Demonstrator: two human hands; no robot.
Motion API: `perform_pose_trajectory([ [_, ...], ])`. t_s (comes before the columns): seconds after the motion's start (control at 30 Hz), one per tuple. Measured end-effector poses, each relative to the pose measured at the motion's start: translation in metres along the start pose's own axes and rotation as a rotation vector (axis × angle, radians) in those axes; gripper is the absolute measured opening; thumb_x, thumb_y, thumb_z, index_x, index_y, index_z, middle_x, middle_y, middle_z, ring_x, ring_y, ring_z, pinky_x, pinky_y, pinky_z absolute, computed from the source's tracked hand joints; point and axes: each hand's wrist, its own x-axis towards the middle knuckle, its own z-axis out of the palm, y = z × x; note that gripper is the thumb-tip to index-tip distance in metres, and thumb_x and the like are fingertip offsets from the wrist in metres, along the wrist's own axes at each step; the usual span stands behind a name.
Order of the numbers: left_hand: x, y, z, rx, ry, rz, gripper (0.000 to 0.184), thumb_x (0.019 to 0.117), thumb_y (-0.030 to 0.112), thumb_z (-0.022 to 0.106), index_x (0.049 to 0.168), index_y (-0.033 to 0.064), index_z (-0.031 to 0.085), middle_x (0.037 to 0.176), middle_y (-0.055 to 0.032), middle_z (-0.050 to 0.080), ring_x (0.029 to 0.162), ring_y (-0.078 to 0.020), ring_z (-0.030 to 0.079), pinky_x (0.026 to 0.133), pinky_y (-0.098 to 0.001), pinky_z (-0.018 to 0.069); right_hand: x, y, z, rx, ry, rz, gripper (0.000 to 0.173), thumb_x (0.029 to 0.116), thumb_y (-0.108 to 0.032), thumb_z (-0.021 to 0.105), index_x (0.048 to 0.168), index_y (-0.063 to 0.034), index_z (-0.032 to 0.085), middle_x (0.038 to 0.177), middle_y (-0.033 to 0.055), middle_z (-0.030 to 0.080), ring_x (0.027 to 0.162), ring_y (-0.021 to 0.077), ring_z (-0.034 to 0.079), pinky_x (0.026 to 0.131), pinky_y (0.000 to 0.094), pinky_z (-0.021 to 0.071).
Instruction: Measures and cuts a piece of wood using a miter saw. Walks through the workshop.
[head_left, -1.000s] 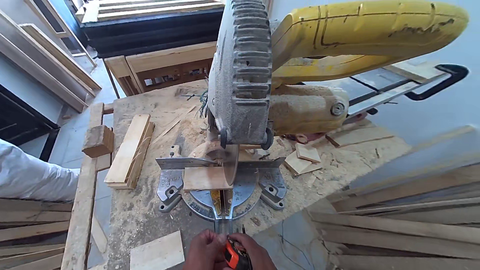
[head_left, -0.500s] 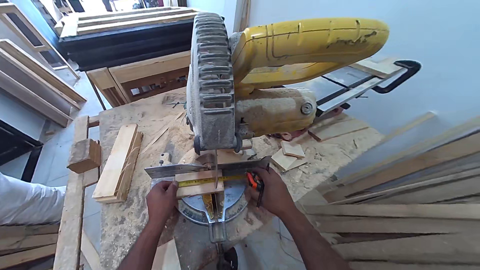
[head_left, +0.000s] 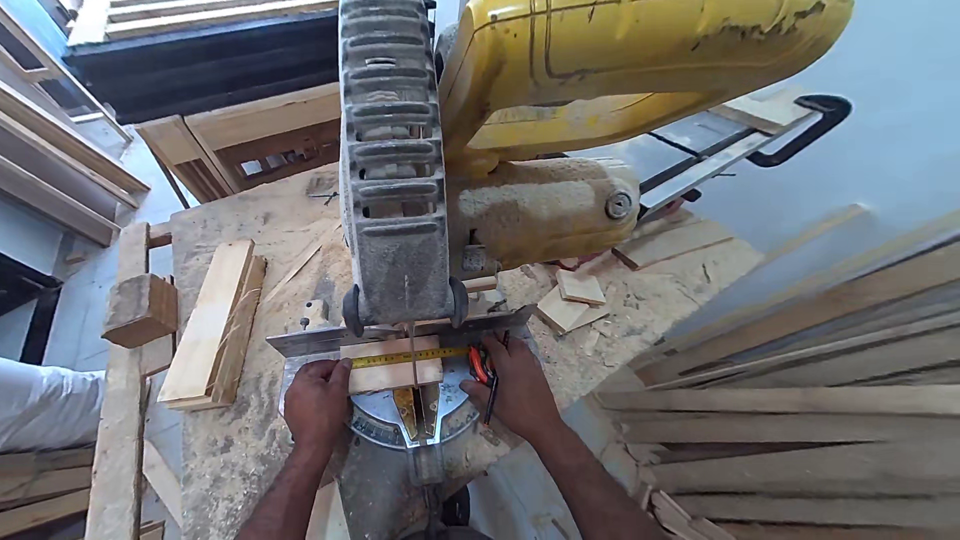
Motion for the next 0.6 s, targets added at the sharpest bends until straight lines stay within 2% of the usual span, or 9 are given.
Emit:
perform_pose_trajectory([
  [0.1, -0.001, 0.002, 0.000, -0.005, 0.008, -0.003, 0.028, 0.0985, 0.038, 0.068, 0.090, 0.0131, 0.077, 0.104, -0.0087, 0.073, 0.094, -0.0286, 0.069, 0.085, -0.0597, 0.0536, -0.003, -0.003, 0.004, 0.006, 0.081, -0.021, 0.088, 0.0812, -0.076, 0.067, 0.147, -0.0185, 0.057, 0.156, 0.0142, 0.048, 0.146, 0.0347, 0.042, 0.119, 0.0554, 0.0343],
  [0.17, -0.001, 0.003, 0.000, -0.007, 0.020, -0.004, 0.027, 0.0975, 0.037, 0.069, 0.089, 0.0131, 0.077, 0.103, -0.0087, 0.073, 0.094, -0.0291, 0.069, 0.084, -0.0597, 0.0534, -0.009, -0.007, 0.001, 0.100, 0.277, -0.123, 0.085, 0.0884, -0.077, 0.055, 0.142, -0.0115, 0.060, 0.148, 0.0142, 0.057, 0.137, 0.0358, 0.053, 0.114, 0.0577, 0.0410],
  [0.23, -0.001, 0.003, 0.000, -0.005, 0.031, -0.002, 0.027, 0.0972, 0.036, 0.069, 0.087, 0.0122, 0.076, 0.102, -0.0094, 0.073, 0.092, -0.0296, 0.069, 0.083, -0.0600, 0.0530, -0.013, -0.017, -0.002, 0.306, 0.489, -0.238, 0.077, 0.1019, -0.069, 0.036, 0.136, -0.0050, 0.063, 0.112, 0.0090, 0.073, 0.101, 0.0248, 0.068, 0.088, 0.0479, 0.0570],
  [0.27, -0.002, 0.003, 0.001, -0.003, 0.034, 0.000, 0.027, 0.0973, 0.036, 0.070, 0.086, 0.0117, 0.076, 0.102, -0.0098, 0.073, 0.092, -0.0300, 0.069, 0.082, -0.0601, 0.0527, -0.014, -0.026, -0.002, 0.444, 0.529, -0.277, 0.075, 0.1061, -0.064, 0.029, 0.130, -0.0041, 0.066, 0.091, 0.0045, 0.073, 0.081, 0.0169, 0.068, 0.073, 0.0403, 0.0597],
  [0.3, -0.002, 0.004, 0.001, 0.002, 0.039, 0.006, 0.027, 0.0975, 0.035, 0.069, 0.086, 0.0113, 0.075, 0.102, -0.0102, 0.073, 0.092, -0.0304, 0.069, 0.082, -0.0605, 0.0526, -0.016, -0.035, -0.002, 0.589, 0.517, -0.297, 0.072, 0.1081, -0.060, 0.028, 0.118, -0.0045, 0.072, 0.078, 0.0024, 0.071, 0.071, 0.0119, 0.068, 0.066, 0.0354, 0.0605],
  [0.37, -0.003, 0.005, 0.001, 0.013, 0.048, 0.021, 0.028, 0.0979, 0.034, 0.069, 0.087, 0.0101, 0.075, 0.103, -0.0112, 0.073, 0.094, -0.0317, 0.069, 0.083, -0.0610, 0.0525, -0.016, -0.055, 0.006, 0.803, 0.437, -0.273, 0.056, 0.1107, -0.042, 0.039, 0.097, -0.0021, 0.076, 0.070, 0.0022, 0.069, 0.064, 0.0081, 0.067, 0.061, 0.0299, 0.0590],
  [0.43, -0.002, 0.004, 0.001, 0.015, 0.057, 0.037, 0.028, 0.0979, 0.034, 0.069, 0.087, 0.0096, 0.075, 0.103, -0.0118, 0.073, 0.094, -0.0326, 0.069, 0.083, -0.0612, 0.0524, -0.016, -0.069, 0.020, 0.874, 0.386, -0.177, 0.031, 0.1045, -0.017, 0.051, 0.098, 0.0027, 0.075, 0.070, 0.0023, 0.069, 0.061, 0.0083, 0.066, 0.058, 0.0280, 0.0586],
  [0.5, -0.002, 0.002, 0.003, 0.009, 0.069, 0.052, 0.027, 0.0976, 0.034, 0.069, 0.089, 0.0097, 0.076, 0.103, -0.0119, 0.073, 0.093, -0.0321, 0.069, 0.082, -0.0613, 0.0528, -0.015, -0.077, 0.030, 0.881, 0.370, -0.062, 0.022, 0.0962, -0.010, 0.057, 0.106, 0.0041, 0.071, 0.071, 0.0011, 0.070, 0.059, 0.0074, 0.065, 0.055, 0.0268, 0.0570],
  [0.6, -0.003, 0.002, 0.003, 0.000, 0.071, 0.060, 0.026, 0.0980, 0.033, 0.069, 0.093, 0.0090, 0.076, 0.105, -0.0124, 0.073, 0.096, -0.0323, 0.069, 0.085, -0.0614, 0.0526, -0.011, -0.083, 0.037, 0.825, 0.421, 0.019, 0.013, 0.0867, -0.007, 0.064, 0.093, 0.0013, 0.072, 0.073, 0.0018, 0.070, 0.060, 0.0046, 0.064, 0.055, 0.0222, 0.0557],
])
